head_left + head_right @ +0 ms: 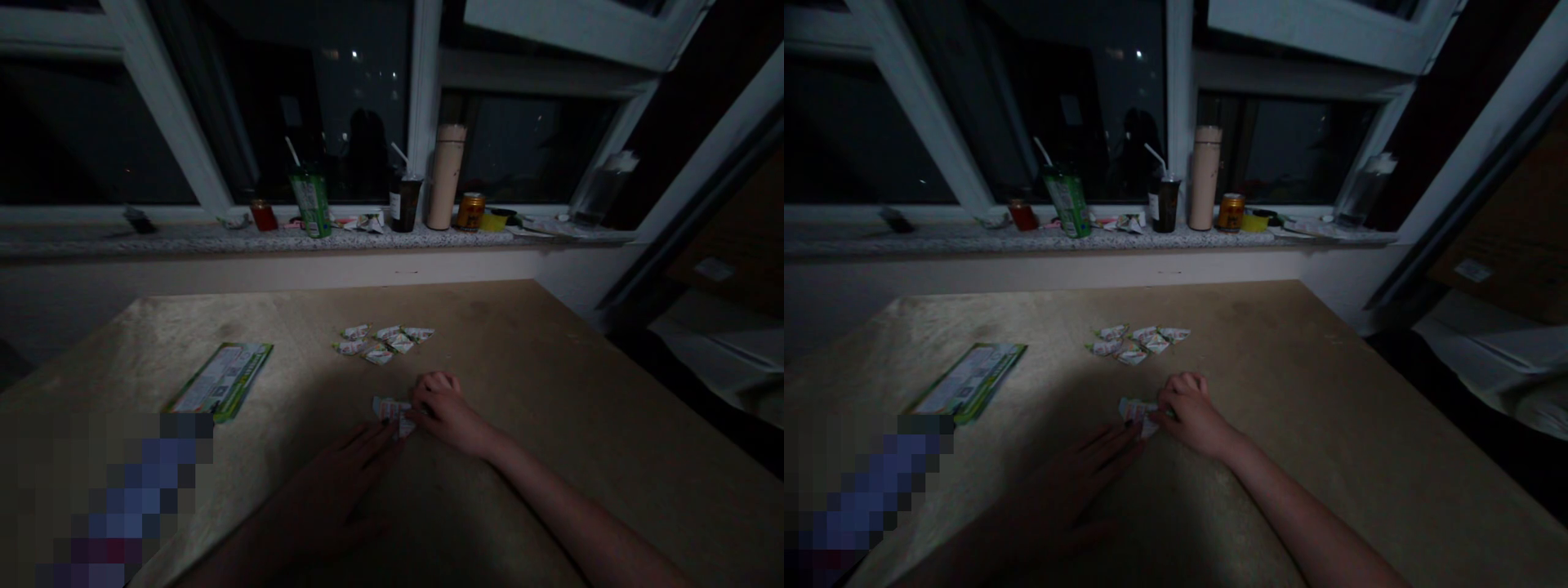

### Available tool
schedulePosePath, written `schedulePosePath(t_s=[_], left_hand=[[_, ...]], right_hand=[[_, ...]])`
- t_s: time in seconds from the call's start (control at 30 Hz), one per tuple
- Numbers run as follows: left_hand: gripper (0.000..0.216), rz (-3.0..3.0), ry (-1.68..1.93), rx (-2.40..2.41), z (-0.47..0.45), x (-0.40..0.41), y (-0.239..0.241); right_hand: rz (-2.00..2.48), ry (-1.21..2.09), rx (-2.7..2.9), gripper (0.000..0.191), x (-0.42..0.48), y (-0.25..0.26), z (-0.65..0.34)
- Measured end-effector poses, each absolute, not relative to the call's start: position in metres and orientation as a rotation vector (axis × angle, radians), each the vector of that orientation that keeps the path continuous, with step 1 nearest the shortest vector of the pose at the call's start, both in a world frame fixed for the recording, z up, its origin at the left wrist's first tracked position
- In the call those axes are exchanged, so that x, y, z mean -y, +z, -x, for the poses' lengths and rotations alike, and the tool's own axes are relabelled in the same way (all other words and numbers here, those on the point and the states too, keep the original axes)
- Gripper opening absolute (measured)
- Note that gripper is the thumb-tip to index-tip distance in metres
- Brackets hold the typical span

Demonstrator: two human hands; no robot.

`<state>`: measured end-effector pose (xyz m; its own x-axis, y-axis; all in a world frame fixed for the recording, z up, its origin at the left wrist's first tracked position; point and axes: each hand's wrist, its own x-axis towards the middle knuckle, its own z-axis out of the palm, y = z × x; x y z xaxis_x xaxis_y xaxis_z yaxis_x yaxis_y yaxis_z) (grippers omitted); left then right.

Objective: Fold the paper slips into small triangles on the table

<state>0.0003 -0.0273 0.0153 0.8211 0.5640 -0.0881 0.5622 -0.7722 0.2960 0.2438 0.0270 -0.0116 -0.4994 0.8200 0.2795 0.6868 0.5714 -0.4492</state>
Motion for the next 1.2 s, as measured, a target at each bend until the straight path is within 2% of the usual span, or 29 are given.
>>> schedulePosePath(t_s=[0.23, 0.53, 0.77, 1.07, 1.2], left_hand=[[0.086, -2.684, 0.031, -0.863, -0.0015, 0.0296, 0.0121], [0.092, -2.627, 0.062, -0.927, -0.0076, 0.0355, 0.0144], [0.077, -2.622, 0.070, -0.958, -0.0043, 0.0330, 0.0120], [0.086, -2.638, 0.048, -0.933, -0.0062, 0.0318, 0.0164], [0.082, -2.650, 0.060, -0.897, -0.0036, 0.0287, 0.0137]], right_hand=[[1.257, 0.235, 2.398, 0.015, -0.0243, -0.0141, -0.2387], [1.298, 0.267, 2.384, 0.013, -0.0240, -0.0138, -0.2354], [1.315, 0.229, 2.374, 0.010, -0.0237, -0.0152, -0.2340], [1.330, 0.252, 2.367, 0.014, -0.0222, -0.0146, -0.2338], [1.323, 0.277, 2.369, 0.015, -0.0221, -0.0132, -0.2337]])
